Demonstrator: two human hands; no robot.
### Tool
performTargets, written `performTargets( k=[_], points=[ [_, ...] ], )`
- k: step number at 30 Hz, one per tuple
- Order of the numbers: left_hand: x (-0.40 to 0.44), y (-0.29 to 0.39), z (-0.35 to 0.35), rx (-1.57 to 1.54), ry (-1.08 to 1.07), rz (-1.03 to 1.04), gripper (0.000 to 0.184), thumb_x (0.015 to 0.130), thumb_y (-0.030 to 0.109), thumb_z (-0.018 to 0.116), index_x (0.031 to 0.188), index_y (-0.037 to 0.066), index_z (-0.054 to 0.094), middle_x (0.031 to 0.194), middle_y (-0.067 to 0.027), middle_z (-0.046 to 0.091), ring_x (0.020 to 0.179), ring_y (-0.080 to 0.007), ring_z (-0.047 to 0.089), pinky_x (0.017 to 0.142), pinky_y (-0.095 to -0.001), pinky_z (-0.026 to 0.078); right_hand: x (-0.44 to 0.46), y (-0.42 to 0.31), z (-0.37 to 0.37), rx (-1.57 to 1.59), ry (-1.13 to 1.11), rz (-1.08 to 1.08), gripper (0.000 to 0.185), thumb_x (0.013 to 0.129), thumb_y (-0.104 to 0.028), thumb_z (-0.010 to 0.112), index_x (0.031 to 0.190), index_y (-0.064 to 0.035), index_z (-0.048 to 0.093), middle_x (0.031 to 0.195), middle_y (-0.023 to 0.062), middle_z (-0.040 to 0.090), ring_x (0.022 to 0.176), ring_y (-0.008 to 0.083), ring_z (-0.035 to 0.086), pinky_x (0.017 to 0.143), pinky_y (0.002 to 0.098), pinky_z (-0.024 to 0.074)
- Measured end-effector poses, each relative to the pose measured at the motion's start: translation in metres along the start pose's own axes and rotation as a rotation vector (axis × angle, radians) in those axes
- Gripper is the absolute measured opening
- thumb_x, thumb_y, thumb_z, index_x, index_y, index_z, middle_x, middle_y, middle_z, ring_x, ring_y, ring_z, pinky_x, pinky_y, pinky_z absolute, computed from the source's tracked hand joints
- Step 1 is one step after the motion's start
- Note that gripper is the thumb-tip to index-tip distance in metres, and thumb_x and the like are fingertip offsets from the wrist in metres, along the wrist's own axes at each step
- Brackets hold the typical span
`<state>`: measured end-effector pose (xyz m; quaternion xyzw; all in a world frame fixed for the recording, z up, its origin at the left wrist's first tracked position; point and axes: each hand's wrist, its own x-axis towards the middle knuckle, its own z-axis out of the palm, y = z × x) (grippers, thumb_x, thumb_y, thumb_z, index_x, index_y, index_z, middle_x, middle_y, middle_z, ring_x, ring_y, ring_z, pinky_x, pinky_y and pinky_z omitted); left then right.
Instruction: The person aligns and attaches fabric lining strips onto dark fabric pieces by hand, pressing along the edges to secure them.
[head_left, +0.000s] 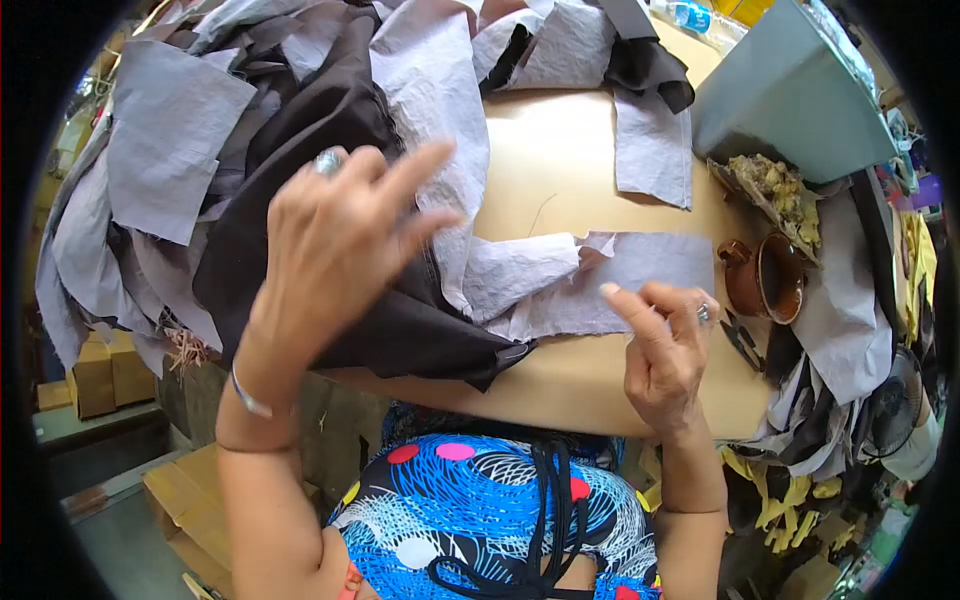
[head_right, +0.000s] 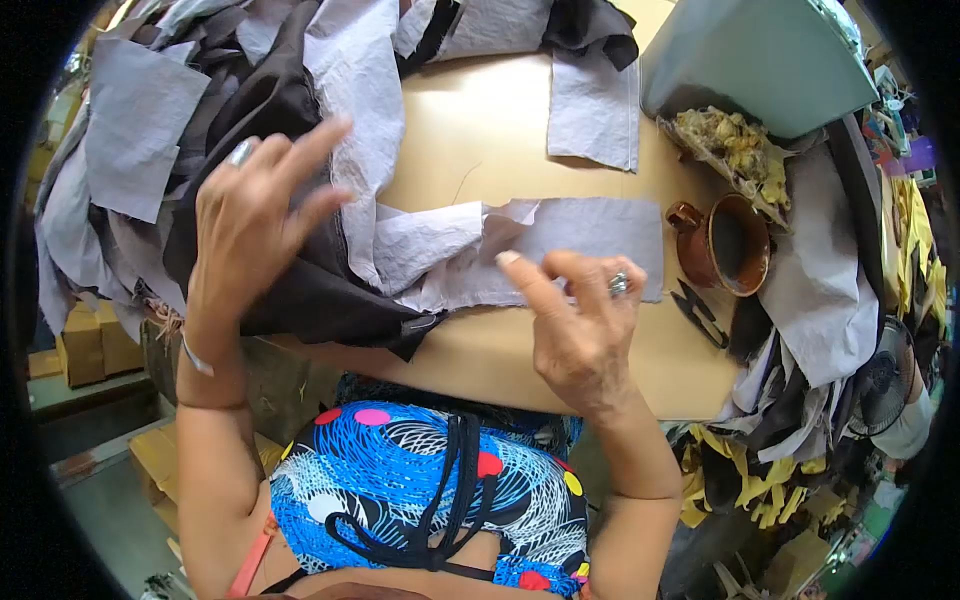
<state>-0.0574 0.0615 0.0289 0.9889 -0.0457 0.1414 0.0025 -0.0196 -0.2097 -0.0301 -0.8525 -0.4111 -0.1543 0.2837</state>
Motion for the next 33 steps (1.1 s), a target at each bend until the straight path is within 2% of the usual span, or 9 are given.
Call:
performTargets(
  k=[4, 7, 13, 17, 18, 23, 27, 29, 33],
  points=[
    [0.054, -0.032, 0.028, 0.120, -0.283, -0.191, 0.055, 0.085, 0.058, 0.046, 0.118, 0.016, 0.057, 0.078, -0.0201, 0.063, 0.077, -0.0352, 0.062, 0.070, -0.0433, 0.046, -0.008, 0.011, 0.017, -0.005, 0.133, 0.018, 0.059, 0.063, 0.008, 0.053, 0.120, -0.0087, 0.057, 0.096, 0.0058, 0.054, 0.082, 0.0196, 0.050, 0.086, 0.0381, 0.0305],
    [0.066, -0.046, 0.066, 0.107, -0.414, -0.170, 0.064, 0.079, 0.063, 0.051, 0.109, 0.007, 0.057, 0.085, -0.0234, 0.064, 0.085, -0.0378, 0.061, 0.079, -0.0456, 0.045, -0.015, 0.011, 0.012, -0.023, 0.138, 0.016, 0.060, 0.063, 0.008, 0.053, 0.121, -0.0084, 0.056, 0.099, 0.0061, 0.054, 0.087, 0.0192, 0.051, 0.087, 0.0382, 0.0309],
    [0.061, -0.043, 0.063, -0.029, -0.329, -0.238, 0.070, 0.075, 0.050, 0.061, 0.126, 0.006, 0.043, 0.087, -0.0271, 0.063, 0.086, -0.0425, 0.062, 0.076, -0.0471, 0.049, -0.013, 0.003, 0.011, 0.022, 0.147, 0.026, 0.062, 0.063, 0.008, 0.053, 0.123, -0.0068, 0.054, 0.102, 0.0071, 0.055, 0.091, 0.0201, 0.053, 0.088, 0.0390, 0.0316],
    [0.067, -0.054, 0.071, -0.080, -0.429, -0.196, 0.064, 0.074, 0.022, 0.058, 0.132, 0.012, 0.034, 0.091, -0.0291, 0.062, 0.088, -0.0445, 0.060, 0.080, -0.0501, 0.048, -0.017, 0.001, 0.011, 0.019, 0.134, -0.008, 0.063, 0.062, 0.009, 0.053, 0.123, -0.0060, 0.054, 0.102, 0.0081, 0.056, 0.093, 0.0203, 0.053, 0.090, 0.0392, 0.0317],
    [0.067, -0.052, 0.071, -0.147, -0.418, -0.193, 0.055, 0.072, 0.008, 0.052, 0.126, 0.010, 0.040, 0.094, -0.0281, 0.061, 0.091, -0.0437, 0.059, 0.083, -0.0491, 0.046, -0.017, 0.002, 0.010, 0.025, 0.148, 0.000, 0.063, 0.061, 0.009, 0.053, 0.123, -0.0058, 0.054, 0.102, 0.0082, 0.056, 0.093, 0.0203, 0.053, 0.090, 0.0392, 0.0317],
    [0.079, -0.075, 0.081, -0.168, -0.142, 0.048, 0.031, 0.073, -0.004, 0.044, 0.101, 0.004, 0.055, 0.093, -0.0235, 0.060, 0.092, -0.0387, 0.059, 0.083, -0.0446, 0.046, -0.018, 0.005, 0.006, 0.032, 0.180, 0.036, 0.063, 0.061, 0.010, 0.052, 0.122, -0.0050, 0.054, 0.103, 0.0086, 0.056, 0.096, 0.0205, 0.053, 0.091, 0.0392, 0.0316],
    [0.116, -0.073, 0.023, 0.042, 0.200, 0.255, 0.020, 0.082, 0.008, 0.051, 0.102, 0.006, 0.055, 0.097, -0.0206, 0.058, 0.090, -0.0355, 0.059, 0.081, -0.0396, 0.046, -0.019, 0.006, 0.006, 0.046, 0.191, 0.038, 0.061, 0.063, 0.011, 0.051, 0.123, -0.0027, 0.051, 0.101, 0.0095, 0.057, 0.093, 0.0212, 0.054, 0.090, 0.0408, 0.0330],
    [0.118, -0.052, -0.006, -0.224, 0.381, 0.217, 0.023, 0.085, 0.018, 0.056, 0.104, 0.005, 0.053, 0.098, -0.0172, 0.057, 0.087, -0.0338, 0.059, 0.078, -0.0383, 0.046, -0.020, 0.009, 0.007, 0.085, 0.237, 0.054, 0.059, 0.066, 0.012, 0.051, 0.123, -0.0009, 0.049, 0.101, 0.0101, 0.058, 0.090, 0.0217, 0.055, 0.088, 0.0417, 0.0348],
    [0.100, -0.041, -0.037, -0.163, 0.275, 0.173, 0.027, 0.085, 0.020, 0.058, 0.106, 0.005, 0.052, 0.094, -0.0155, 0.056, 0.083, -0.0323, 0.057, 0.077, -0.0348, 0.045, -0.024, 0.013, 0.006, 0.201, 0.389, 0.055, 0.057, 0.071, 0.010, 0.051, 0.126, 0.0024, 0.042, 0.102, 0.0150, 0.058, 0.086, 0.0261, 0.056, 0.083, 0.0423, 0.0393]
  ],
)
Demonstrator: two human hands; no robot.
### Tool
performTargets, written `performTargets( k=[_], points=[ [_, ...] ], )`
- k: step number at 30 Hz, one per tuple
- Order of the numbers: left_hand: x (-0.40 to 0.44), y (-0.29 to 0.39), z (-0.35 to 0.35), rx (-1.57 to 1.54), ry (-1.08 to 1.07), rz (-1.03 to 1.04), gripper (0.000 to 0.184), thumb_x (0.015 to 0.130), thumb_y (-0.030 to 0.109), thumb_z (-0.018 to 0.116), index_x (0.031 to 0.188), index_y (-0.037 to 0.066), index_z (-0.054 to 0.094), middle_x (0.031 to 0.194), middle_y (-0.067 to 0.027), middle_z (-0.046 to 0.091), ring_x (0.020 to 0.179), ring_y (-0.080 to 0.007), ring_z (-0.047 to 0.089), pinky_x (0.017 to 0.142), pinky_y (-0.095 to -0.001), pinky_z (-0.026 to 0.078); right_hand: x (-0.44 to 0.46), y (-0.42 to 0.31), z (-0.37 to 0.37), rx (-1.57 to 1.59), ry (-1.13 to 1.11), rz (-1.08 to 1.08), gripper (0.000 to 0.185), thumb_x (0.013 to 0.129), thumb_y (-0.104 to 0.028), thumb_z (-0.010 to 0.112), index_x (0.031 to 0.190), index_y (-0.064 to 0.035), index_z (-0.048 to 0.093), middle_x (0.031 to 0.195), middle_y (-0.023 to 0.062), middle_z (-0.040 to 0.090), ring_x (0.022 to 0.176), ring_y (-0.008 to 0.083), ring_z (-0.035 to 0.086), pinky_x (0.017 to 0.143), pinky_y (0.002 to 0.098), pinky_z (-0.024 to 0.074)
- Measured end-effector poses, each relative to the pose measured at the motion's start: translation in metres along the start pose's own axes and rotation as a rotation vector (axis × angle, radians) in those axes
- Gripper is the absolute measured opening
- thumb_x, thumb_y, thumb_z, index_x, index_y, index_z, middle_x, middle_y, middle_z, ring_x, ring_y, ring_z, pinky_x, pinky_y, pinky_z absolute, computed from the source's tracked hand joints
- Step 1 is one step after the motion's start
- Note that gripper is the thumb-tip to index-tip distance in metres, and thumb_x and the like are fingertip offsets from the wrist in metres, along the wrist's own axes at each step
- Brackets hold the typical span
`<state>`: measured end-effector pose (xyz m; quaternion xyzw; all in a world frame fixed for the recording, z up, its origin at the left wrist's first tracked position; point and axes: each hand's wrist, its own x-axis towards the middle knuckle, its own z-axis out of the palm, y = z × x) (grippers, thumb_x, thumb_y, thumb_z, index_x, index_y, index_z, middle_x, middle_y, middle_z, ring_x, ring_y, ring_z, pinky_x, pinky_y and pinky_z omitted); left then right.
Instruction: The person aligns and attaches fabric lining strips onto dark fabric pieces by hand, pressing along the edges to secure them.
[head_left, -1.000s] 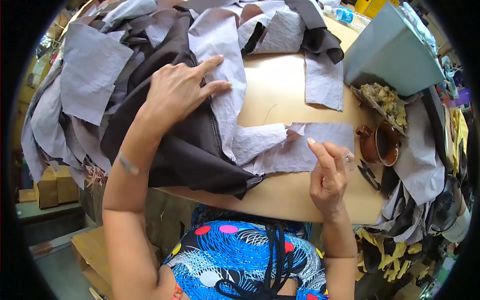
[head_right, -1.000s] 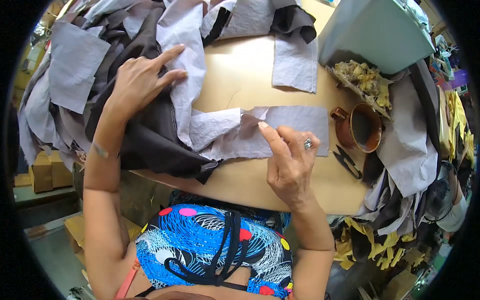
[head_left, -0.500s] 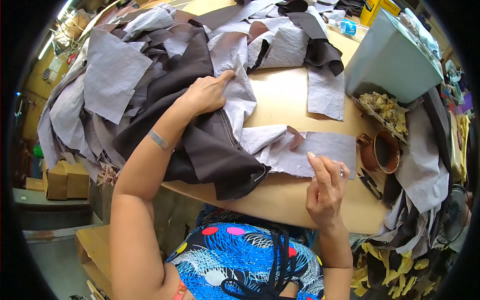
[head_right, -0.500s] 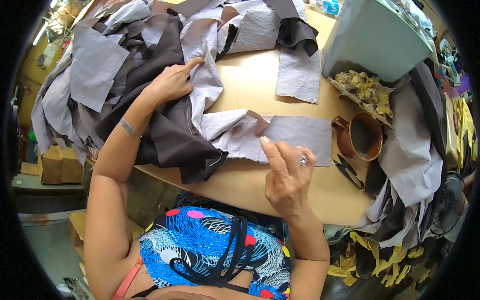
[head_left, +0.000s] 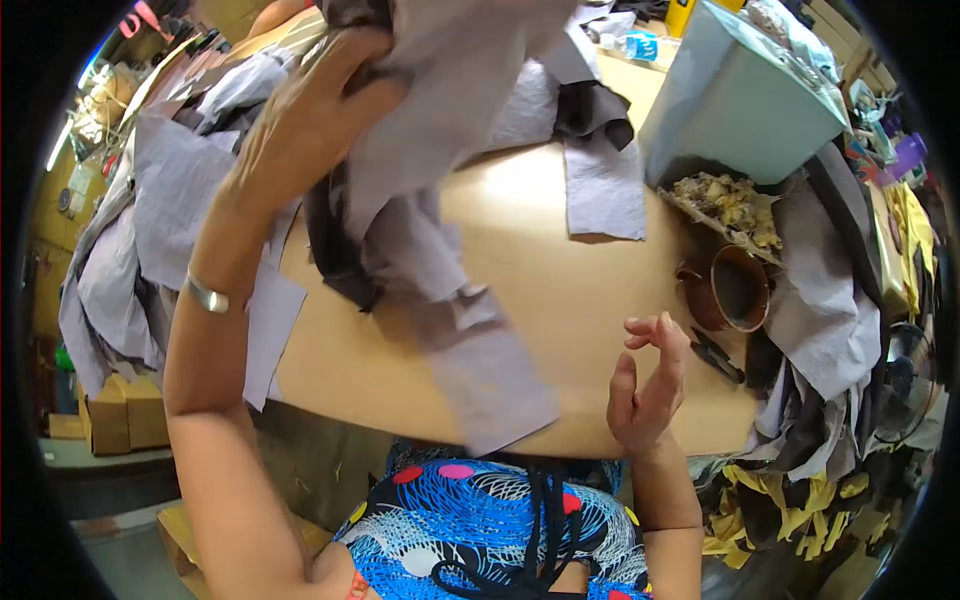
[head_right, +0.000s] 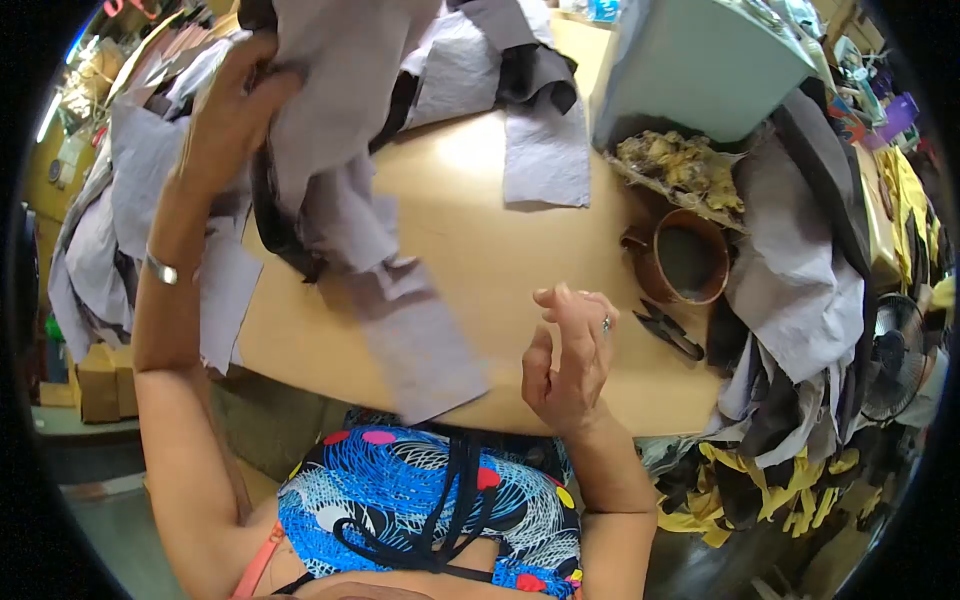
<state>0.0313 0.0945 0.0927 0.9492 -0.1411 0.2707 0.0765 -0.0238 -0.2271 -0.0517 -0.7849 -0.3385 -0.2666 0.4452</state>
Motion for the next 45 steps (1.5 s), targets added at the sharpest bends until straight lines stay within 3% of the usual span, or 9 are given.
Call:
performTargets(
  k=[2, 4, 9, 20, 25, 29, 36, 42, 45],
  points=[
    [-0.009, -0.010, 0.008, 0.036, 0.132, 0.400, 0.015, 0.076, 0.000, 0.057, 0.090, 0.001, 0.056, 0.093, -0.0157, 0.054, 0.090, -0.0316, 0.056, 0.078, -0.0325, 0.045, 0.001, 0.001, 0.000, 0.055, 0.049, -0.007, 0.057, 0.072, 0.009, 0.052, 0.128, 0.0035, 0.038, 0.103, 0.0182, 0.058, 0.086, 0.0289, 0.056, 0.082, 0.0426, 0.0409],
    [-0.021, -0.004, 0.021, -0.189, 0.108, 0.278, 0.014, 0.069, -0.007, 0.055, 0.082, 0.000, 0.055, 0.095, -0.0154, 0.053, 0.089, -0.0318, 0.055, 0.078, -0.0336, 0.046, 0.008, 0.002, -0.004, 0.015, 0.088, -0.113, 0.060, 0.073, 0.008, 0.052, 0.130, 0.0039, 0.034, 0.104, 0.0209, 0.057, 0.087, 0.0313, 0.055, 0.082, 0.0436, 0.0413],
    [-0.038, -0.016, 0.046, -0.096, -0.015, 0.220, 0.009, 0.067, -0.002, 0.054, 0.076, 0.001, 0.052, 0.095, -0.0127, 0.053, 0.083, -0.0310, 0.053, 0.075, -0.0382, 0.046, 0.028, -0.002, -0.018, -0.099, -0.031, -0.200, 0.076, 0.076, 0.008, 0.050, 0.141, 0.0018, 0.011, 0.123, 0.0260, 0.044, 0.110, 0.0323, 0.048, 0.097, 0.0435, 0.0375],
    [-0.037, -0.026, 0.007, 0.114, 0.048, 0.523, 0.014, 0.064, 0.008, 0.062, 0.074, 0.004, 0.054, 0.090, -0.0075, 0.053, 0.076, -0.0263, 0.052, 0.070, -0.0361, 0.045, 0.110, 0.053, 0.043, -0.317, -0.296, 0.093, 0.082, 0.073, 0.001, 0.059, 0.144, -0.0137, 0.021, 0.138, 0.0178, 0.039, 0.128, 0.0346, 0.036, 0.103, 0.0422, 0.0325],
    [-0.052, -0.032, -0.025, 0.276, 0.052, 0.712, 0.015, 0.060, 0.006, 0.063, 0.071, 0.002, 0.054, 0.098, -0.0076, 0.056, 0.080, -0.0265, 0.055, 0.074, -0.0372, 0.046, 0.113, 0.065, 0.054, -0.108, -0.183, 0.284, 0.071, 0.083, -0.001, 0.050, 0.144, -0.0237, 0.023, 0.088, 0.0150, 0.068, 0.077, 0.0318, 0.066, 0.073, 0.0389, 0.0513],
    [-0.068, -0.034, -0.019, 0.409, -0.082, 0.437, 0.014, 0.061, 0.001, 0.062, 0.069, 0.001, 0.051, 0.101, -0.0077, 0.060, 0.097, -0.0278, 0.056, 0.083, -0.0370, 0.046, 0.126, 0.021, 0.008, -0.215, -0.205, 0.162, 0.075, 0.073, 0.007, 0.051, 0.140, -0.0206, 0.033, 0.089, 0.0172, 0.066, 0.079, 0.0345, 0.064, 0.073, 0.0394, 0.0497],
    [-0.026, 0.063, 0.001, -0.491, 0.090, 0.186, 0.017, 0.076, 0.001, 0.059, 0.093, 0.003, 0.058, 0.102, -0.0110, 0.065, 0.103, -0.0282, 0.058, 0.086, -0.0368, 0.045, 0.142, -0.024, -0.026, -0.460, -0.294, 0.012, 0.074, 0.072, 0.006, 0.049, 0.138, -0.0243, 0.037, 0.082, 0.0142, 0.065, 0.077, 0.0318, 0.063, 0.070, 0.0406, 0.0479],
    [-0.035, 0.077, 0.061, -0.021, -0.060, 0.258, 0.060, 0.061, 0.012, 0.074, 0.118, 0.015, 0.055, 0.132, -0.0083, 0.046, 0.116, -0.0321, 0.047, 0.095, -0.0411, 0.040, 0.145, -0.025, -0.069, -0.675, -0.227, 0.083, 0.074, 0.070, 0.008, 0.042, 0.138, -0.0217, 0.037, 0.076, 0.0162, 0.063, 0.065, 0.0303, 0.060, 0.067, 0.0372, 0.0459],
    [-0.052, 0.061, 0.073, 0.113, -0.015, 0.465, 0.037, 0.065, 0.028, 0.067, 0.102, 0.023, 0.066, 0.142, -0.0030, 0.036, 0.132, -0.0259, 0.031, 0.104, -0.0533, 0.026, 0.135, -0.006, -0.077, -0.561, -0.188, 0.059, 0.076, 0.069, 0.010, 0.040, 0.138, -0.0206, 0.038, 0.071, 0.0158, 0.060, 0.058, 0.0264, 0.055, 0.065, 0.0324, 0.0448]
  ],
)
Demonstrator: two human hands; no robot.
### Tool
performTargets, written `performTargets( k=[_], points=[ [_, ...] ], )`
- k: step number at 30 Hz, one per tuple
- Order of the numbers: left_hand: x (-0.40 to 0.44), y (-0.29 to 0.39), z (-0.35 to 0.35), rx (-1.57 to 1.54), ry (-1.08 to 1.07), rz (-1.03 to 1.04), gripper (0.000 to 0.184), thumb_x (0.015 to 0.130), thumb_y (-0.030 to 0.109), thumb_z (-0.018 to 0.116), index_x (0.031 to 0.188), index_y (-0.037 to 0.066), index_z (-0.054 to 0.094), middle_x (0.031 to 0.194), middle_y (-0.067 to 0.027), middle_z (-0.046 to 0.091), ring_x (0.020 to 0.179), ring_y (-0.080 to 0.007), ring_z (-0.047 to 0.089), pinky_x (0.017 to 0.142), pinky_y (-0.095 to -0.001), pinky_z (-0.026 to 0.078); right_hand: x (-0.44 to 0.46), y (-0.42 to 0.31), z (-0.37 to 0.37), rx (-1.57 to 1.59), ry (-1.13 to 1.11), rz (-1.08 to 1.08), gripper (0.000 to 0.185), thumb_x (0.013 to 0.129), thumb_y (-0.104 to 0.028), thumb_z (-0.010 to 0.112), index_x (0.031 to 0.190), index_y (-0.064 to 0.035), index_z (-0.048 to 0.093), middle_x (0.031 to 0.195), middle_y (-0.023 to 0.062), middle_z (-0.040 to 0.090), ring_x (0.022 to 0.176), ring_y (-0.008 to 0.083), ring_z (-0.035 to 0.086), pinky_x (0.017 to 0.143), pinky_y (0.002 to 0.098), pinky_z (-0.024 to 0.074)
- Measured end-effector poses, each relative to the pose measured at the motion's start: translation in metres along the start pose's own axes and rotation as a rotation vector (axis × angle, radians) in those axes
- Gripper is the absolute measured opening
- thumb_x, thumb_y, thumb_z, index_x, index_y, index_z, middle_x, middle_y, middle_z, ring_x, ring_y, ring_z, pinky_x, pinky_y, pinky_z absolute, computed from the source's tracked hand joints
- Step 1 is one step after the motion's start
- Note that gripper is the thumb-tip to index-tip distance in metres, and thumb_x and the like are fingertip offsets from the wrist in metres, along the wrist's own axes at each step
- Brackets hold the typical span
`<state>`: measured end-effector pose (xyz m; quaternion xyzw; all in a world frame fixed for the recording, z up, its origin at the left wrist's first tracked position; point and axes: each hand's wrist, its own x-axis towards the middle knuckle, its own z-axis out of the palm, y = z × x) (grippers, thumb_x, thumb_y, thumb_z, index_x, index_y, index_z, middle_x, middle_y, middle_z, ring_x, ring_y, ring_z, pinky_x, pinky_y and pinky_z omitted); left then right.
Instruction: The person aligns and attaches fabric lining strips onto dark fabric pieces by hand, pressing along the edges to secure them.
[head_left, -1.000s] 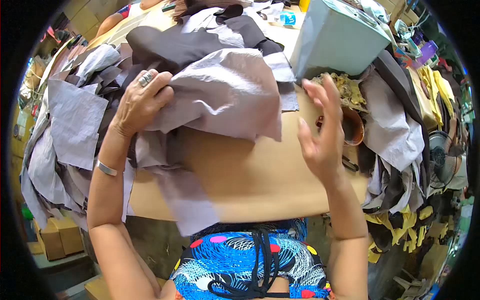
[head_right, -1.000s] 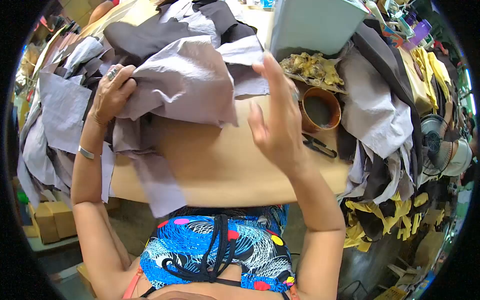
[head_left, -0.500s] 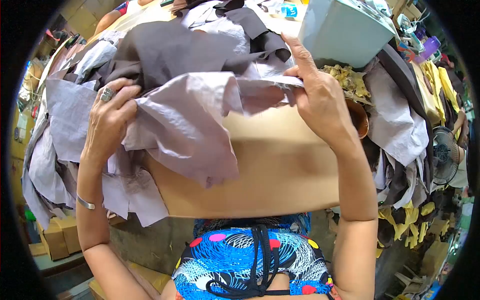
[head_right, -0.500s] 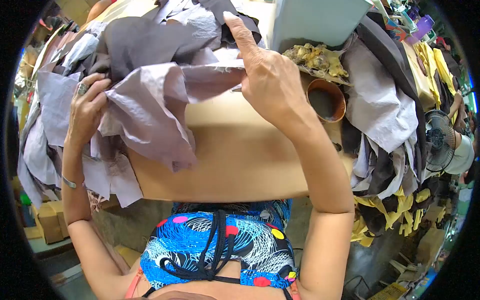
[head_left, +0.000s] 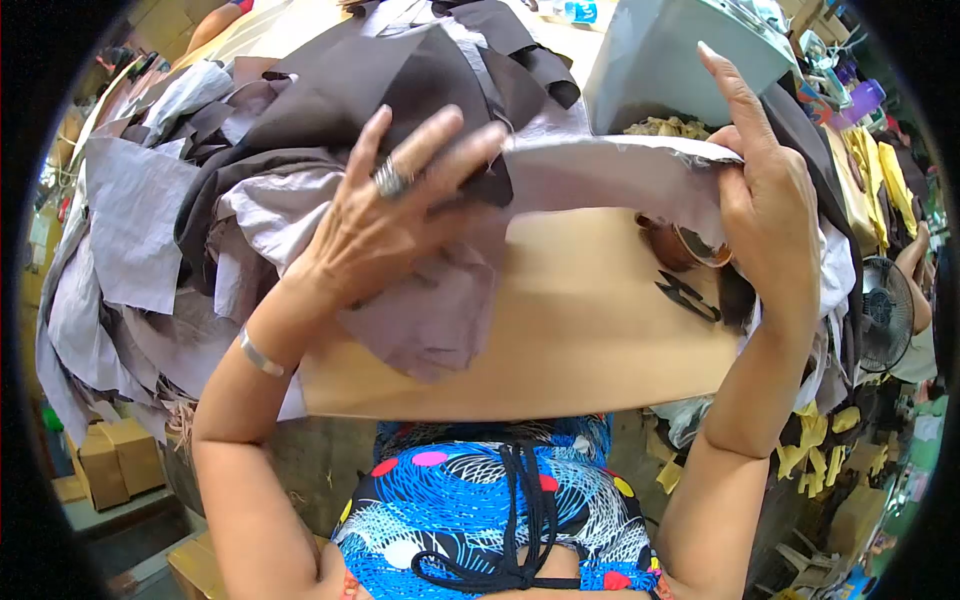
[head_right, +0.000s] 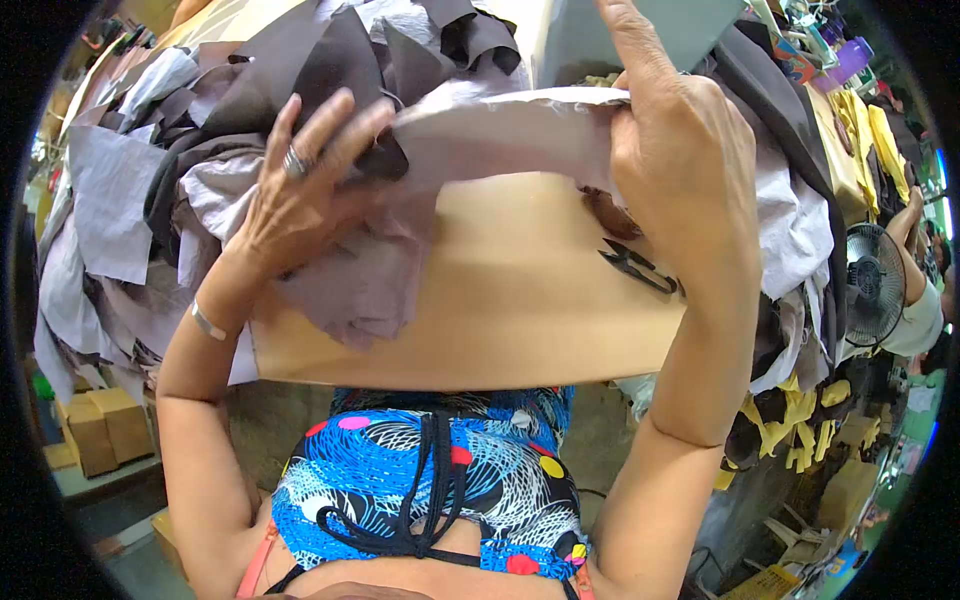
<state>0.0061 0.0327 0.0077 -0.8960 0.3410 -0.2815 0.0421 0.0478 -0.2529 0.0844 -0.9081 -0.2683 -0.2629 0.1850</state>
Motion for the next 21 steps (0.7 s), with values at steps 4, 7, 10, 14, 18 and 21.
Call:
performTargets(
  k=[4, 7, 10, 14, 18, 21],
  points=[
    [-0.005, 0.010, -0.021, -0.377, -0.221, 0.012, 0.025, 0.075, 0.038, 0.066, 0.082, 0.014, 0.064, 0.140, -0.0050, 0.041, 0.132, -0.0283, 0.032, 0.107, -0.0543, 0.019, -0.005, -0.005, -0.001, -0.021, -0.082, 0.034, 0.075, 0.068, 0.010, 0.041, 0.137, -0.0201, 0.041, 0.068, 0.0125, 0.058, 0.057, 0.0198, 0.053, 0.063, 0.0285, 0.0440],
    [0.023, 0.012, -0.024, -0.740, 0.207, -0.076, 0.035, 0.076, 0.023, 0.069, 0.107, 0.009, 0.058, 0.124, -0.0068, 0.057, 0.119, -0.0333, 0.049, 0.105, -0.0517, 0.027, -0.005, -0.020, -0.009, 0.097, -0.156, -0.024, 0.074, 0.068, 0.011, 0.042, 0.137, -0.0148, 0.040, 0.079, 0.0139, 0.062, 0.061, 0.0156, 0.055, 0.064, 0.0267, 0.0448],
    [0.039, 0.020, -0.019, -0.602, -0.030, -0.146, 0.048, 0.072, 0.019, 0.071, 0.115, 0.007, 0.054, 0.117, -0.0094, 0.059, 0.110, -0.0298, 0.054, 0.104, -0.0477, 0.030, -0.005, -0.022, -0.023, 0.304, -0.115, -0.110, 0.072, 0.066, 0.012, 0.041, 0.135, -0.0059, 0.040, 0.101, 0.0170, 0.063, 0.067, 0.0130, 0.057, 0.067, 0.0247, 0.0459],
    [0.013, 0.008, 0.002, -0.366, -0.253, -0.196, 0.049, 0.072, 0.012, 0.065, 0.119, 0.011, 0.051, 0.108, -0.0095, 0.060, 0.089, -0.0303, 0.061, 0.084, -0.0411, 0.046, -0.011, -0.006, -0.025, 0.083, -0.175, -0.203, 0.068, 0.064, 0.014, 0.039, 0.131, 0.0006, 0.044, 0.126, 0.0186, 0.053, 0.078, 0.0228, 0.063, 0.075, 0.0292, 0.0475],
    [-0.008, -0.020, -0.007, 0.396, 0.072, -0.286, 0.051, 0.078, 0.011, 0.057, 0.127, 0.023, 0.048, 0.106, -0.0013, 0.055, 0.059, -0.0168, 0.055, 0.052, -0.0285, 0.048, -0.024, -0.008, 0.040, -0.026, -0.011, -0.178, 0.062, 0.072, 0.010, 0.045, 0.129, -0.0136, 0.051, 0.093, 0.0123, 0.067, 0.081, 0.0312, 0.061, 0.075, 0.0389, 0.0476],
    [-0.015, -0.012, -0.014, 0.479, 0.112, -0.022, 0.051, 0.079, 0.016, 0.056, 0.127, 0.029, 0.050, 0.117, 0.0051, 0.054, 0.062, -0.0104, 0.051, 0.055, -0.0247, 0.040, -0.054, 0.003, 0.095, -0.054, 0.150, -0.439, 0.061, 0.075, 0.001, 0.049, 0.135, -0.0086, 0.042, 0.090, 0.0083, 0.061, 0.084, 0.0220, 0.059, 0.078, 0.0364, 0.0461]
  ],
)
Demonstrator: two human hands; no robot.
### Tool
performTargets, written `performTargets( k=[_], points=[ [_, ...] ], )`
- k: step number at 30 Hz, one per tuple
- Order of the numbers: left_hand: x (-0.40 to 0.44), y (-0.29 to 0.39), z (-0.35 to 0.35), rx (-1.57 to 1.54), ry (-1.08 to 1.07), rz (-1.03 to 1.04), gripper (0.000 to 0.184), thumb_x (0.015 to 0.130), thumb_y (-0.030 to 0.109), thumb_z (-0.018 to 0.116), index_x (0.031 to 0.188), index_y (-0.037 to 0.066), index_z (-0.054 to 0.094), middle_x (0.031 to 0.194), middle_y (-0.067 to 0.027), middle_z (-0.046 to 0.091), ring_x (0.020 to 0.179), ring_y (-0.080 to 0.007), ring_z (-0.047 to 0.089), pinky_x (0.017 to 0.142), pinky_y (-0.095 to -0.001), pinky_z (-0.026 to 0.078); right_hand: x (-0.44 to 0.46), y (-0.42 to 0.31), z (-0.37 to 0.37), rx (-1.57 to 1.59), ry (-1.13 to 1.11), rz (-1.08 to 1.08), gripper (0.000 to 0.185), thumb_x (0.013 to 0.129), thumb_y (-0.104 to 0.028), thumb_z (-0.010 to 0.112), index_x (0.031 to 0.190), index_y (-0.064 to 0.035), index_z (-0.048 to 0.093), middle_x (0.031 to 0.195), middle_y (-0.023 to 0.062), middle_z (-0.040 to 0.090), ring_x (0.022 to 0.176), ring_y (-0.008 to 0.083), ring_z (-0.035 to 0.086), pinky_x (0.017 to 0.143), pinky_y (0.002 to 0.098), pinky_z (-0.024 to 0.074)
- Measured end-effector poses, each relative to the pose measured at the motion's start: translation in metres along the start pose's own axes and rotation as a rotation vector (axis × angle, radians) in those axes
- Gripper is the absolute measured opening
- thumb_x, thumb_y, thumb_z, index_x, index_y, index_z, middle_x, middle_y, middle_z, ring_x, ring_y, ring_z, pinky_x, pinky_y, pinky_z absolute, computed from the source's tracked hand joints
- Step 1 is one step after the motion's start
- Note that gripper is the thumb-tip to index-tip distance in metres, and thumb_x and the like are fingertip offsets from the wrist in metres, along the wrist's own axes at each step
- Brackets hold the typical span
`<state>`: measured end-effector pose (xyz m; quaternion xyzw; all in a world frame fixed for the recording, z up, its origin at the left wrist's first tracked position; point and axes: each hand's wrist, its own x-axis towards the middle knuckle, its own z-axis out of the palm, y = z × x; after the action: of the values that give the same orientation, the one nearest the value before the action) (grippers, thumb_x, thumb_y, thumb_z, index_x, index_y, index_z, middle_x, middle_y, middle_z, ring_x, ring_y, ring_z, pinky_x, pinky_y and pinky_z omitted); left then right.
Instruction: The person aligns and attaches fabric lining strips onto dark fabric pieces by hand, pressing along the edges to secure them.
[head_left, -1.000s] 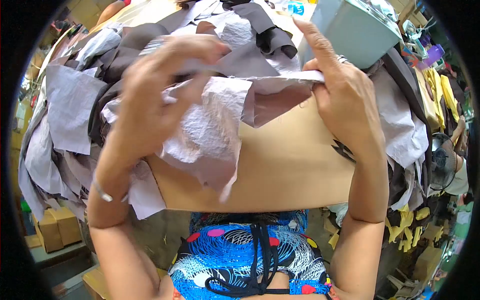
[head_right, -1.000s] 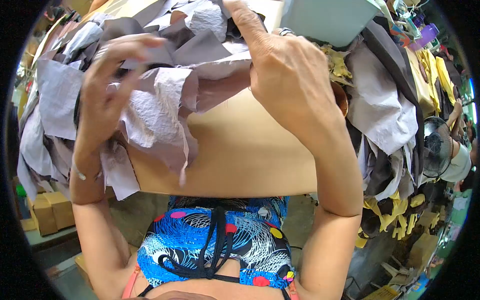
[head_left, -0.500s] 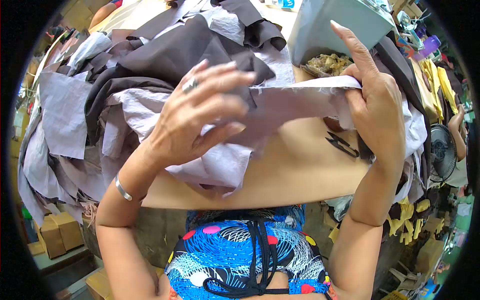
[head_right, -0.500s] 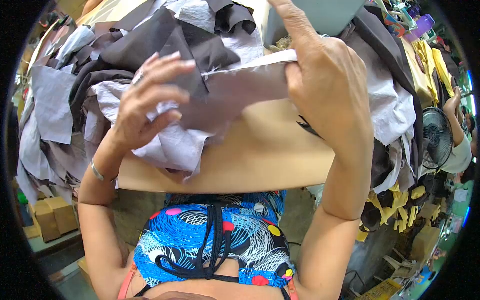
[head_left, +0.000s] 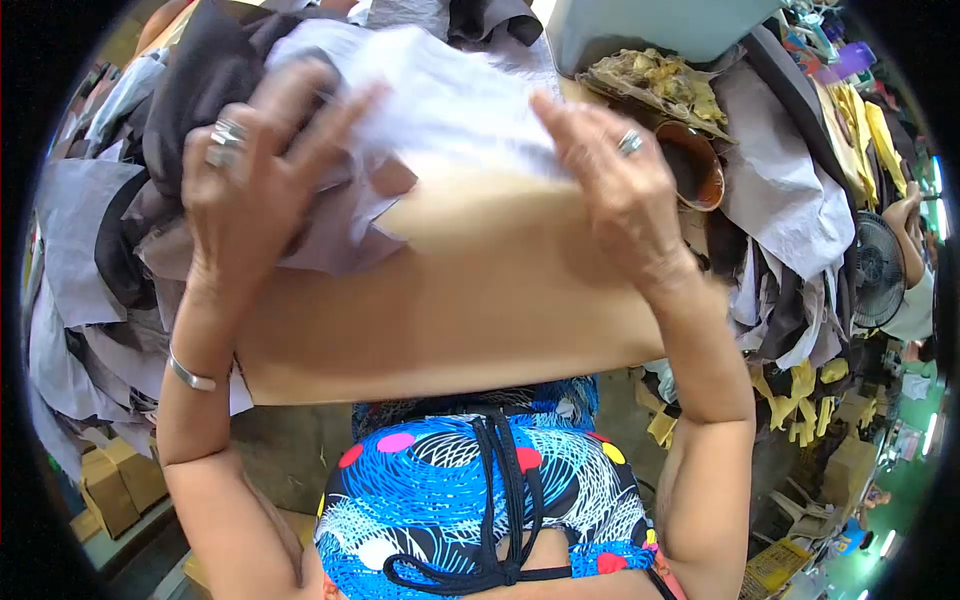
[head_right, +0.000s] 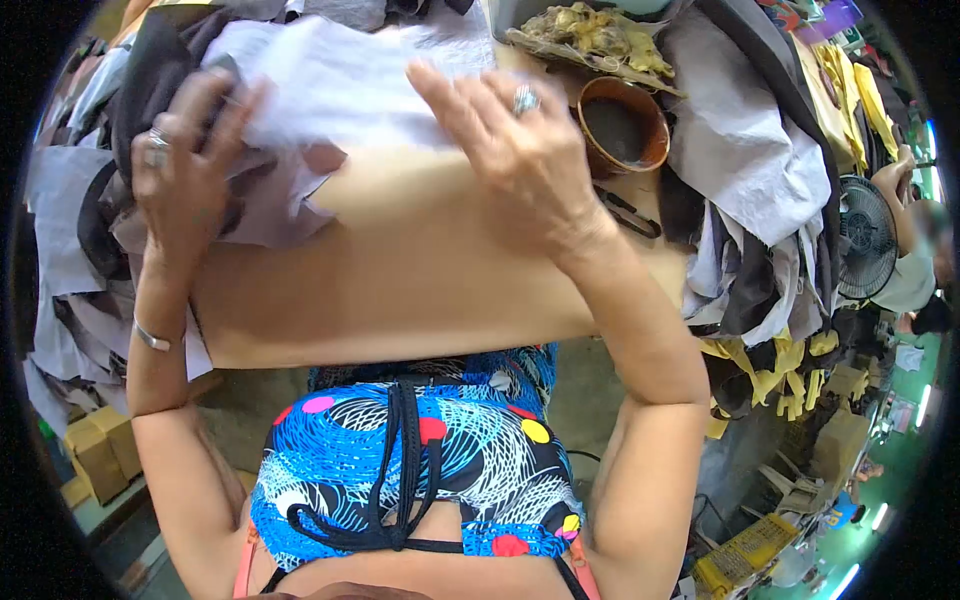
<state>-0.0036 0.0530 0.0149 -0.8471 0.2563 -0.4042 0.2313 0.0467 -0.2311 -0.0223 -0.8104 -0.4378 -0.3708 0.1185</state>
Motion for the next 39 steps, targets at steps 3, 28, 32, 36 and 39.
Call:
performTargets(
  k=[3, 28, 32, 36, 39],
  points=[
    [-0.017, 0.039, -0.014, -0.131, -0.210, 0.311, 0.047, 0.079, 0.018, 0.056, 0.125, 0.028, 0.055, 0.125, 0.0056, 0.053, 0.064, -0.0099, 0.048, 0.060, -0.0244, 0.037, -0.051, -0.011, 0.008, 0.150, -0.363, 0.173, 0.063, 0.074, 0.003, 0.047, 0.136, -0.0063, 0.039, 0.113, 0.0167, 0.057, 0.102, 0.0304, 0.057, 0.089, 0.0384, 0.0444],
    [-0.029, 0.082, -0.030, -0.525, -0.492, 0.213, 0.043, 0.080, 0.015, 0.053, 0.122, 0.019, 0.054, 0.119, -0.0063, 0.056, 0.069, -0.0121, 0.054, 0.066, -0.0281, 0.040, -0.052, 0.054, -0.085, -0.139, -0.522, 0.650, 0.036, 0.061, -0.021, 0.074, 0.093, -0.0088, 0.061, 0.128, 0.0116, 0.047, 0.106, 0.0355, 0.051, 0.086, 0.0414, 0.0443],
    [-0.029, 0.079, -0.034, -0.513, -0.516, 0.214, 0.045, 0.077, 0.015, 0.056, 0.122, 0.019, 0.055, 0.118, -0.0060, 0.056, 0.072, -0.0128, 0.055, 0.067, -0.0281, 0.040, -0.050, 0.018, -0.090, -0.330, -0.422, 0.524, 0.027, 0.063, -0.006, 0.068, 0.088, -0.0070, 0.056, 0.121, 0.0101, 0.050, 0.100, 0.0332, 0.052, 0.086, 0.0406, 0.0418],
    [-0.033, 0.076, -0.040, -0.542, -0.562, 0.179, 0.050, 0.072, 0.015, 0.060, 0.122, 0.019, 0.054, 0.117, -0.0058, 0.056, 0.075, -0.0132, 0.056, 0.068, -0.0286, 0.040, -0.064, -0.019, -0.075, 0.113, -0.356, 0.685, 0.036, 0.065, 0.004, 0.057, 0.099, -0.0057, 0.060, 0.106, 0.0107, 0.052, 0.088, 0.0300, 0.054, 0.079, 0.0370, 0.0448],
    [-0.034, 0.076, -0.040, -0.565, -0.534, 0.160, 0.046, 0.074, 0.013, 0.058, 0.119, 0.016, 0.055, 0.114, -0.0063, 0.056, 0.074, -0.0131, 0.055, 0.068, -0.0288, 0.040, -0.085, -0.022, -0.053, 0.296, -0.331, 0.793, 0.046, 0.067, 0.006, 0.052, 0.110, -0.0064, 0.060, 0.101, 0.0120, 0.052, 0.085, 0.0293, 0.055, 0.077, 0.0362, 0.0457]
  ],
)
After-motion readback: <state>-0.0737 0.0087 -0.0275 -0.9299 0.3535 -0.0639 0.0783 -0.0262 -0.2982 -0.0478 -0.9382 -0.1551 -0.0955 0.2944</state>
